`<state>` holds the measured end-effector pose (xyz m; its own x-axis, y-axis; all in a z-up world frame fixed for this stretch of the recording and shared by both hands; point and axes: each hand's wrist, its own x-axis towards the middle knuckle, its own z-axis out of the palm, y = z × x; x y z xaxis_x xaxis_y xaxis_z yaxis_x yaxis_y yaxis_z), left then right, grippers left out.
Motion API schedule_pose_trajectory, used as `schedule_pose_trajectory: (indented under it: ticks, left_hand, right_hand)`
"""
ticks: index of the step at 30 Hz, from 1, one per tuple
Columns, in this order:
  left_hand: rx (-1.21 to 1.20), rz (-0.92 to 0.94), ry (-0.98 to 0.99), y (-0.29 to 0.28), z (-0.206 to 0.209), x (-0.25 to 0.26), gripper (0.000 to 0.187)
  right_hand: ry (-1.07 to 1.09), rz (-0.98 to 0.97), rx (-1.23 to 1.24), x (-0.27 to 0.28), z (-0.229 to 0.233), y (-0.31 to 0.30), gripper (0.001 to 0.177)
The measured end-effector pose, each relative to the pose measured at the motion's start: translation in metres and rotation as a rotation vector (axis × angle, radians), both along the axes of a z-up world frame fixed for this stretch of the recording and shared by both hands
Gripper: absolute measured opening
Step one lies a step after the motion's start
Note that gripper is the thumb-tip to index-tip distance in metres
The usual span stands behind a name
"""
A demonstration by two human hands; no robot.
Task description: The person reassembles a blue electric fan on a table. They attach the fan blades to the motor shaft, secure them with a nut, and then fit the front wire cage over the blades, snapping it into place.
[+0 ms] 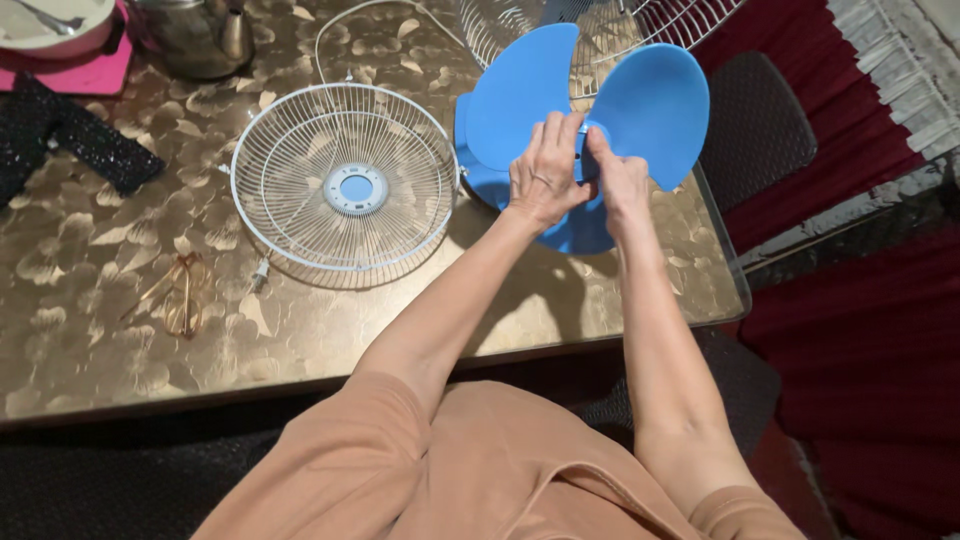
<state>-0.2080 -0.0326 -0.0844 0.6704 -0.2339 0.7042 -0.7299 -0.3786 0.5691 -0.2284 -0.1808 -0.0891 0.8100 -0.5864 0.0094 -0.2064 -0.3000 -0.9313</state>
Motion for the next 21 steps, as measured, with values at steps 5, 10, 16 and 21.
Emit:
schedule_pose_trajectory:
  ticks: [5,10,16,21]
  left_hand:
    - [0.113,-0.158,-0.054,0.003,0.011,0.001,0.080]
    - [0.121,0.009,-0.388,0.006,0.016,0.023,0.069]
    - [-0.302,-0.208,0.134,0.007,0.024,0.076,0.066]
    - [-0.253,-0.168,0.194,0.008,0.027,0.063,0.021]
  right_hand:
    - [-0.230,-0.103,0.064,0.000,-0.024,-0.012,0.057]
    - [-0.441,0.003,0.393,-0.005,-0.046,-0.053,0.054]
    - [-0.455,0.103,0.228,0.007,-0.056,-0.095,0.058]
    - [-0.300,-0.055,-0.071,0.014,-0.021,-0.076,0.059]
